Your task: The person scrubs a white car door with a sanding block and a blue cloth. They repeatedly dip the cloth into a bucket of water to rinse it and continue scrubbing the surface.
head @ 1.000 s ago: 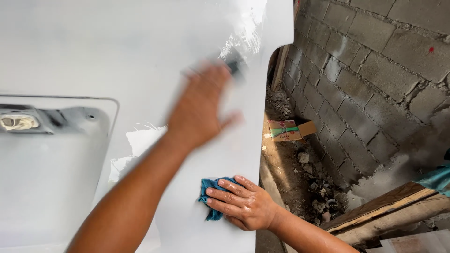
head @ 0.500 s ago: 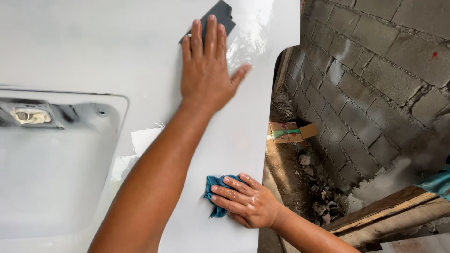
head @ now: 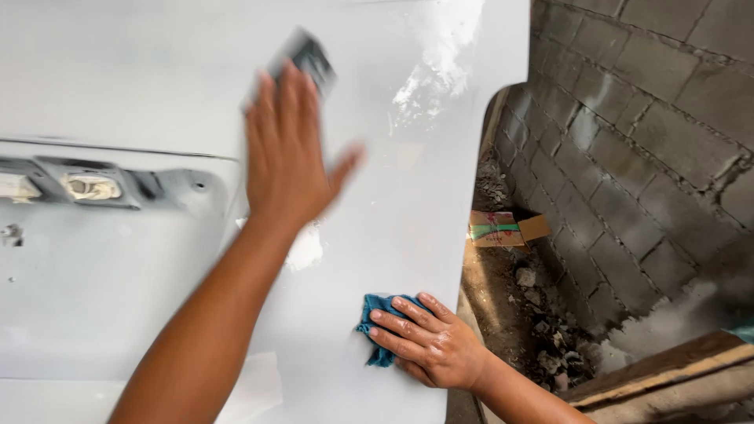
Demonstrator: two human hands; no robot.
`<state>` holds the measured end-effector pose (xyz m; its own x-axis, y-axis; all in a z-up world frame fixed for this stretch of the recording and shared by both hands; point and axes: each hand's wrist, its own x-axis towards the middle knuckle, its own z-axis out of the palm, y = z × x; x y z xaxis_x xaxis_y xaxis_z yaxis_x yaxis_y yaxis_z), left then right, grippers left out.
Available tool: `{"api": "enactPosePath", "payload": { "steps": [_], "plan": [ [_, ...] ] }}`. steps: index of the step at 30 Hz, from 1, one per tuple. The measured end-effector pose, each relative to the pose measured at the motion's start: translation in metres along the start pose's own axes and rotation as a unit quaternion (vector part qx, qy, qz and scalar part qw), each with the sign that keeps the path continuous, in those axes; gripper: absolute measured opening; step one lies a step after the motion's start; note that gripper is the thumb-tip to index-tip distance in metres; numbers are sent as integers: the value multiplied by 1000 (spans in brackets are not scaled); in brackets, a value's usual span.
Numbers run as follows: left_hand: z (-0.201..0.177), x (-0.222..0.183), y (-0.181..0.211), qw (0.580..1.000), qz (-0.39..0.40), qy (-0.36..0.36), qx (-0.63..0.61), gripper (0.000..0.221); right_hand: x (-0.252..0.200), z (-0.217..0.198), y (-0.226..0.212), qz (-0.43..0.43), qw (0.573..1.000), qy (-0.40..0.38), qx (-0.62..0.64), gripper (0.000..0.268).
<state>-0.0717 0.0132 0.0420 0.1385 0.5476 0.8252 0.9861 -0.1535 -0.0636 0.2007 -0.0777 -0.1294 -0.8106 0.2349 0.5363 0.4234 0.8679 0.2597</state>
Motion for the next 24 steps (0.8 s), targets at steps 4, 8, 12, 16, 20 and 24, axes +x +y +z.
{"api": "enactPosePath", "payload": {
  "steps": [4, 8, 12, 16, 20, 24],
  "plan": [
    [-17, -106, -9, 951, 230, -132, -158, 104, 21, -20, 34, -27, 999, -17, -2, 61],
    [-35, -129, -41, 970, 179, -139, -89, 101, 81, -69, 118, 95, 991, -34, -84, 64],
    [-30, -178, -25, 946, 226, -174, -153, 102, 157, -95, 213, 251, 950, 160, -93, 74],
    [-20, -169, -53, 919, 249, -233, -198, 98, 215, -79, 166, 350, 916, 165, -109, 70],
    [-27, -141, -80, 981, 104, -114, -116, 97, 217, -48, 104, 94, 990, 60, -91, 53],
    [-15, -189, -58, 951, 209, -140, -178, 97, 208, -63, 140, 168, 978, 71, -97, 50]
  ]
}}
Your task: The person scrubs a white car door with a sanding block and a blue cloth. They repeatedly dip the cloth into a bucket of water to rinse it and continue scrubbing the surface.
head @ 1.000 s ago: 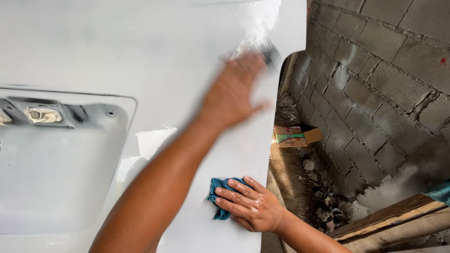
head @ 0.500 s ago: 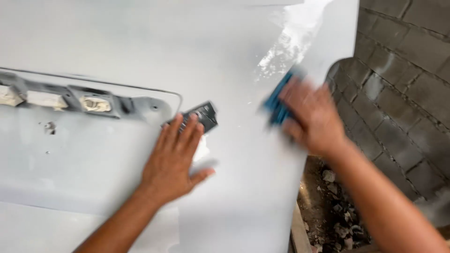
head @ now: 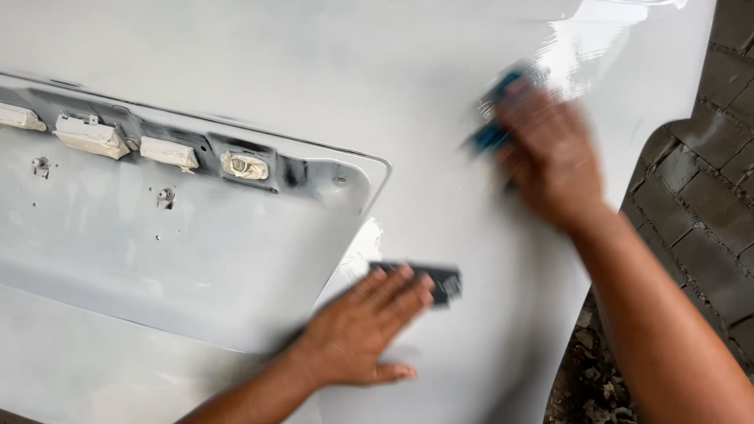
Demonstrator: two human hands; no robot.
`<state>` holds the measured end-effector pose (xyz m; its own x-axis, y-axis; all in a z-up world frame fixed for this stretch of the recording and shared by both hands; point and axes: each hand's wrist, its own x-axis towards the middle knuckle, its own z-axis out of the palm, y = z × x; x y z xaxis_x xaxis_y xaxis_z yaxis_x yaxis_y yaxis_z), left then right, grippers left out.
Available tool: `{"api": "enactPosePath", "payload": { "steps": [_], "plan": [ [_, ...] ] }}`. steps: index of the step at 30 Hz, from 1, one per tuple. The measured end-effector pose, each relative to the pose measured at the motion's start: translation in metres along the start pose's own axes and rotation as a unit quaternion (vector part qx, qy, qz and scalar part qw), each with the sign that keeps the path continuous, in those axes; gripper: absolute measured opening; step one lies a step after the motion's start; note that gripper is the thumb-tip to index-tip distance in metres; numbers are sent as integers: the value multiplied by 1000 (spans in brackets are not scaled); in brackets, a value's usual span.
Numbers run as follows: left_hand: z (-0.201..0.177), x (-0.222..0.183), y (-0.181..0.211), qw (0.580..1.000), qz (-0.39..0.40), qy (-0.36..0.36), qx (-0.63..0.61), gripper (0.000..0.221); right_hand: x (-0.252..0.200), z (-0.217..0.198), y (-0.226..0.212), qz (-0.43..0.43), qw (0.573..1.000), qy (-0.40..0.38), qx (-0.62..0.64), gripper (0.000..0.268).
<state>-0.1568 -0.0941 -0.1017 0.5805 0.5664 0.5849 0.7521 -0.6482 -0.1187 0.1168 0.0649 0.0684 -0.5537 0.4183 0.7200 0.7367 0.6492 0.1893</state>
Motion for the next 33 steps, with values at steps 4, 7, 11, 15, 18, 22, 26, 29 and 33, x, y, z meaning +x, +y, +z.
{"api": "enactPosePath", "payload": {
  "steps": [4, 7, 11, 15, 18, 22, 26, 29, 33],
  "plan": [
    [-10, 29, -24, 1000, 17, -10, 1, 96, 14, 2, 18, 131, 988, 86, -6, 53],
    [-29, 57, -56, 984, -116, 73, 114, 93, 6, 8, 8, 165, 981, 97, -29, 53],
    [-24, 54, -51, 974, -127, 151, 108, 84, -2, 9, -2, 170, 980, 95, -27, 52],
    [-38, 52, -60, 975, -111, 180, 65, 62, -3, 17, -11, 191, 976, 95, -33, 52],
    [-31, 63, -67, 967, -109, 215, 86, 40, 2, 22, -27, 199, 973, 110, -31, 52],
    [-39, 65, -80, 966, -74, 228, 96, 47, 4, 27, -47, 200, 974, 97, -44, 51],
    [-59, 53, -103, 966, -3, 163, 199, 47, 7, 27, -59, 186, 977, 95, -39, 51],
    [-58, 56, -111, 965, 27, 147, 217, 43, 13, 31, -64, 201, 974, 102, -37, 51],
    [-51, 60, -109, 968, 35, 174, 179, 43, 42, 40, -86, 203, 974, 92, -45, 50]
  ]
}}
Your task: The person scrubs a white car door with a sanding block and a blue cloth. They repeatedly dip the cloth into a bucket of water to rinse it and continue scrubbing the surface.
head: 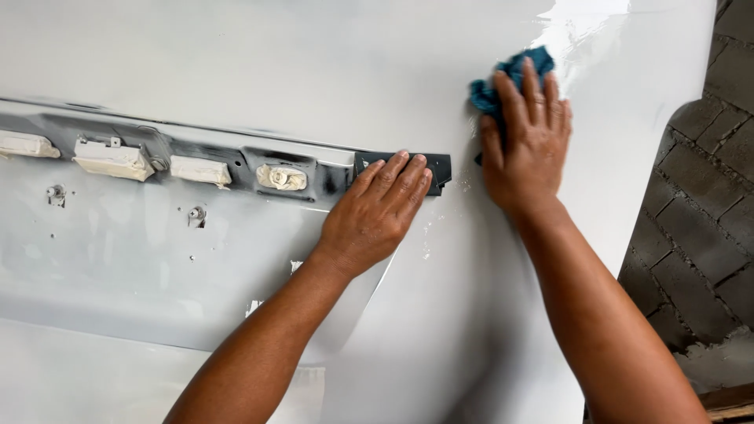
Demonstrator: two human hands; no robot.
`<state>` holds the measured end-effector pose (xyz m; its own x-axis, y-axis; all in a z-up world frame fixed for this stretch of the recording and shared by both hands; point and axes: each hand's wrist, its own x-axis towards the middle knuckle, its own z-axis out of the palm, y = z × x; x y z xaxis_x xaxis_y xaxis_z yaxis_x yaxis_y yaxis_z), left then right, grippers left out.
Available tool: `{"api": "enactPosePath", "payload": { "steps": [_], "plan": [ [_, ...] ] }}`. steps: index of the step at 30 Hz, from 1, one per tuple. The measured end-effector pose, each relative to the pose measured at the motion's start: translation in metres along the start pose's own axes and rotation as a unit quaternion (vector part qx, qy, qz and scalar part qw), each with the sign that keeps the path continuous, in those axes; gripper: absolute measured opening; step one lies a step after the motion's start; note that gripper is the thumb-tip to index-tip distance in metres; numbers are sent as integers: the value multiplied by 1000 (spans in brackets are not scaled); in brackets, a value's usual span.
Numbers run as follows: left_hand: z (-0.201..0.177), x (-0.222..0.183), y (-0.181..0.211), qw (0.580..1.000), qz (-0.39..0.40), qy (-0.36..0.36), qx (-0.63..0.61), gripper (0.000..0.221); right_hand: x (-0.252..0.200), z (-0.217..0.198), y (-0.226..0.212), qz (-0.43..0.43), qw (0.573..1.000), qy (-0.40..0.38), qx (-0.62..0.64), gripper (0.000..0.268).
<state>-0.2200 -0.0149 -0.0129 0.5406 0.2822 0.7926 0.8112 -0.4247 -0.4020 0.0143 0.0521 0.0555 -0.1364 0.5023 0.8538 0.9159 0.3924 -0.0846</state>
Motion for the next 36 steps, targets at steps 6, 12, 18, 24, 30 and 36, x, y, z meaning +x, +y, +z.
{"api": "enactPosePath", "payload": {
  "steps": [6, 12, 18, 24, 30, 36],
  "plan": [
    [-16, -46, -46, 997, -63, -15, 50, 39, 3, 1, -19, -33, 999, 6, 8, 49],
    [12, -22, -4, 997, 8, 62, -42, 37, -1, 1, -20, -26, 999, 24, 11, 48],
    [-8, -64, -71, 991, -99, 36, 83, 39, -3, 1, -19, -26, 1000, 9, 14, 46],
    [6, -15, -12, 996, -71, 58, -22, 39, -1, 2, -21, -32, 999, 24, 12, 46],
    [-1, -23, -33, 999, -9, 24, -20, 44, -4, 2, -16, -36, 999, 17, 19, 46],
    [6, -88, -89, 978, -193, 53, 63, 36, -4, -3, -22, -32, 999, 21, 20, 48]
  ]
}}
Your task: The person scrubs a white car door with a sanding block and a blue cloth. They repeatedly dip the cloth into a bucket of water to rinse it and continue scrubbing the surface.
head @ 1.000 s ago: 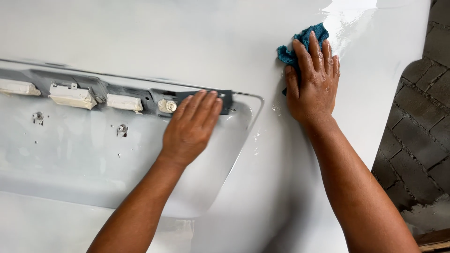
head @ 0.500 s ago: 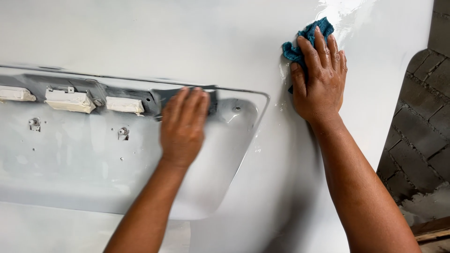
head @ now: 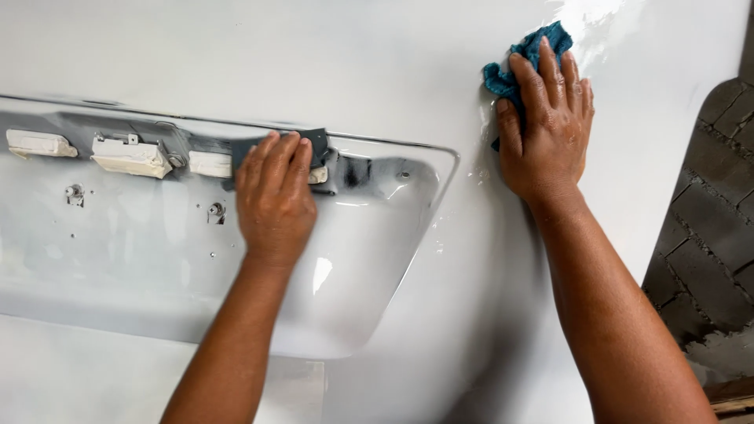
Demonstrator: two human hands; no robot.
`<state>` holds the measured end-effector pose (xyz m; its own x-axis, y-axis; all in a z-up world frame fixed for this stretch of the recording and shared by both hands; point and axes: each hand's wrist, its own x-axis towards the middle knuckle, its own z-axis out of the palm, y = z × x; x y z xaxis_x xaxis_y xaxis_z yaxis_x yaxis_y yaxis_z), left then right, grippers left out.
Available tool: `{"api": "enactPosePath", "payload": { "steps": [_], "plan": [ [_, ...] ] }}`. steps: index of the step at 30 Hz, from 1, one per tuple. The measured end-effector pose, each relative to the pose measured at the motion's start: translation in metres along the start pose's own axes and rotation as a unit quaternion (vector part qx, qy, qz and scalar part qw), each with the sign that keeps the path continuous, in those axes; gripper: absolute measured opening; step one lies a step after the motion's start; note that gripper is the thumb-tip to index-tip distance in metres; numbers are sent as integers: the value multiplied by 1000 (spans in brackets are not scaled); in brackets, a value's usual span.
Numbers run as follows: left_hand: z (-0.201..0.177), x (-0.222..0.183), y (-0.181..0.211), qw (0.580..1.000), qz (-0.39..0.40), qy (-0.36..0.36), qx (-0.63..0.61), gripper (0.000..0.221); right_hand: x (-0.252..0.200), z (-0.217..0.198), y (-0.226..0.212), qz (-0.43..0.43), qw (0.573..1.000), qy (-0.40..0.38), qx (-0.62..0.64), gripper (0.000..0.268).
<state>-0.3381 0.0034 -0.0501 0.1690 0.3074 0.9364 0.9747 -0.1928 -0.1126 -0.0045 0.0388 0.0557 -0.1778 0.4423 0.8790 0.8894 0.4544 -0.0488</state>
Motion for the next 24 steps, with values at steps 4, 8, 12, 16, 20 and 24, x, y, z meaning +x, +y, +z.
{"api": "enactPosePath", "payload": {
  "steps": [4, 8, 12, 16, 20, 24],
  "plan": [
    [5, 22, 82, 998, 41, 34, -27, 41, 0, 3, 4, -10, 1000, 5, -2, 47],
    [-3, 36, 107, 989, 119, -17, -92, 41, -2, 2, 7, -8, 1000, -7, 8, 46],
    [-12, 13, 34, 998, 32, -13, 61, 44, -3, 3, 6, -6, 1000, -5, 10, 47],
    [2, 14, 58, 999, -35, 23, 30, 36, -2, 5, 4, -20, 1000, 10, 17, 49],
    [-2, 40, 125, 996, 61, 7, -66, 37, -4, 4, 8, -10, 1000, 0, 15, 47],
    [-9, 34, 108, 993, 102, -32, -46, 39, -5, 6, 9, -20, 1000, 0, 20, 47]
  ]
}}
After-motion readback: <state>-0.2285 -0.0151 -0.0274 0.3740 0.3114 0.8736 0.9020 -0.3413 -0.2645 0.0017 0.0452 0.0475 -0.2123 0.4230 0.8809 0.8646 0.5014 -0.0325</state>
